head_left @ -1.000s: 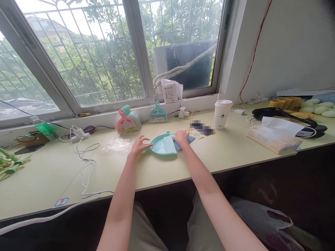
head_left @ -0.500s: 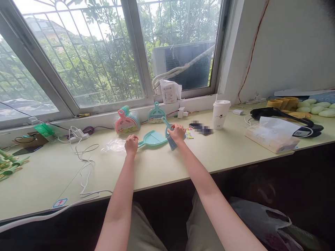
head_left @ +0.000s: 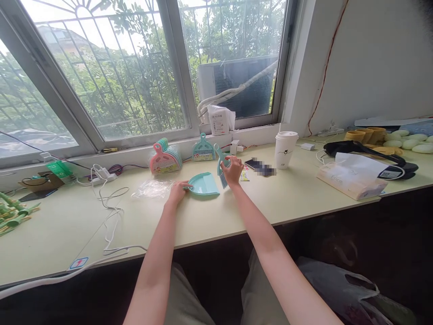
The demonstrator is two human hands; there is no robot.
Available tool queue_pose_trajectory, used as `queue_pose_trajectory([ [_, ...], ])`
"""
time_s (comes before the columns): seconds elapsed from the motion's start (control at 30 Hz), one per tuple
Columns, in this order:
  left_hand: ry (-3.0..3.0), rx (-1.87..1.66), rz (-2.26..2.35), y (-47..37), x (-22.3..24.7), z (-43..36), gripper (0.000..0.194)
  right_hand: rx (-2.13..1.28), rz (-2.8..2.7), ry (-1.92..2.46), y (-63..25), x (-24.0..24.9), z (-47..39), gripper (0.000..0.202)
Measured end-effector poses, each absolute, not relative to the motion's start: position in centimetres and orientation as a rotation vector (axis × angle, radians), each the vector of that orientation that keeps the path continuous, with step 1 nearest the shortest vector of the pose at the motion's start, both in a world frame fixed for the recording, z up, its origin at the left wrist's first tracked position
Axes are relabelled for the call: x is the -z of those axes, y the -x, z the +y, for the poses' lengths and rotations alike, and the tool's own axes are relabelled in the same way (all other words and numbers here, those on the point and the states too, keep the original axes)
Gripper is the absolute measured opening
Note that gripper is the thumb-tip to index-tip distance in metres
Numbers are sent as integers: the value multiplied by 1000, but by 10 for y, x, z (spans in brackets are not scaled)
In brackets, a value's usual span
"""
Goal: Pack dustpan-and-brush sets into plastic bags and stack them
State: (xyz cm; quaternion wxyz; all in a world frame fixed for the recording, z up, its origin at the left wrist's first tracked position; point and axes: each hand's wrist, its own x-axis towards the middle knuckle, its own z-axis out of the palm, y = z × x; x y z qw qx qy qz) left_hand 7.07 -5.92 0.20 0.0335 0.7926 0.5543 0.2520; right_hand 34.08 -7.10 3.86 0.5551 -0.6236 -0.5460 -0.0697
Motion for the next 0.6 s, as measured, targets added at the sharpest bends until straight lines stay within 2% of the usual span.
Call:
queue_pose_trajectory([
  [0.2, -2341, -1062, 1580, -76, -4, -58, 58, -119, -2019, 1383, -319, -32, -75, 12],
  [0.4, -2293, -878, 1720, -74, -4, -62, 36, -114, -2265, 1446, -292, -25, -83, 20],
  [0.6, -2420, -803, 1962, -78, -8, -67, 26, -182, -2355, 1478, -290, -34, -87, 25],
])
